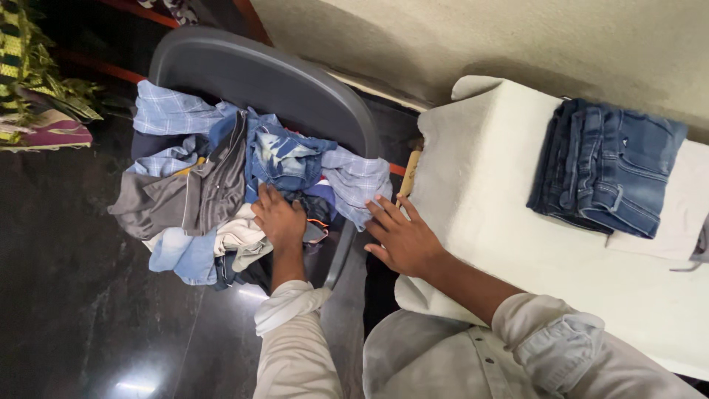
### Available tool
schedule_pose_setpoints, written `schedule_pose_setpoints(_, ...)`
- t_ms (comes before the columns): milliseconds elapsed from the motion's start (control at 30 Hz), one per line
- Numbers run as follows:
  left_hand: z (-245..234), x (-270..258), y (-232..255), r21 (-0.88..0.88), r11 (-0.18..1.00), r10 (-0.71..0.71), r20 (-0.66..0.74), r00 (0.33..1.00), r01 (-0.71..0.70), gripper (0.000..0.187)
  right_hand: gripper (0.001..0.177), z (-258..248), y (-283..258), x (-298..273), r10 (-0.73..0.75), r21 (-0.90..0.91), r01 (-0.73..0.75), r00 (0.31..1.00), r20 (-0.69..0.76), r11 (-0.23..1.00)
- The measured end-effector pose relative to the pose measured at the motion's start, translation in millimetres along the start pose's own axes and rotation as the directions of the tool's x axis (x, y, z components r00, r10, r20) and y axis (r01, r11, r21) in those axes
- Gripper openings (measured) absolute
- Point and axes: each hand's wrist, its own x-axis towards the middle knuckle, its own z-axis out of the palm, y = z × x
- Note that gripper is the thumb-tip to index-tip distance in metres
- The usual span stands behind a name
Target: The person folds several garments on a white table, including jeans, shorts, and a t-shirt. They smooth each item, fold it neatly, and place it in a growing stack. The person then picks up a light-colored sheet and begins to unfold it.
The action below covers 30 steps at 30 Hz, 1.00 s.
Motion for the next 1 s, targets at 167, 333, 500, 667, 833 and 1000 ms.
schedule_pose_setpoints(167,20,6,-9,0.074,0.996,0.049,-0.007,0.999,-0.048,0.055,0.051,8,3,-1,0.004,0.016,-0.004,0.999,0.037,1.0)
schedule_pose_setpoints(333,52,40,-8,-0.186,0.974,0.126,-0.052,0.991,-0.133,0.073,0.05,10,8,-6,0.039,0.02,-0.04,0.997,0.072,0.999)
schedule_pose_setpoints(500,32,27,27,-0.916,0.4,-0.015,0.022,1.0,0.026,0.044,0.059,-2,11,-7,0.142,0.067,-0.145,0.989,0.049,0.987)
schedule_pose_setpoints(667,-43,-62,98,-0.982,0.168,0.269,-0.034,0.963,-0.082,0.037,0.092,-17,20,1,0.335,0.417,-0.27,0.938,-0.089,0.868)
schedule_pose_setpoints(833,-98,-131,167,-0.939,0.321,0.509,0.06,0.858,-0.125,0.035,0.085,-4,39,5,0.397,0.893,0.282,0.819,-0.415,0.351)
schedule_pose_setpoints(1000,-118,-112,184,-0.767,0.48,0.518,-0.143,0.843,-0.425,0.034,0.028,-10,73,-11,0.675,0.937,-0.04,0.704,-0.219,0.346)
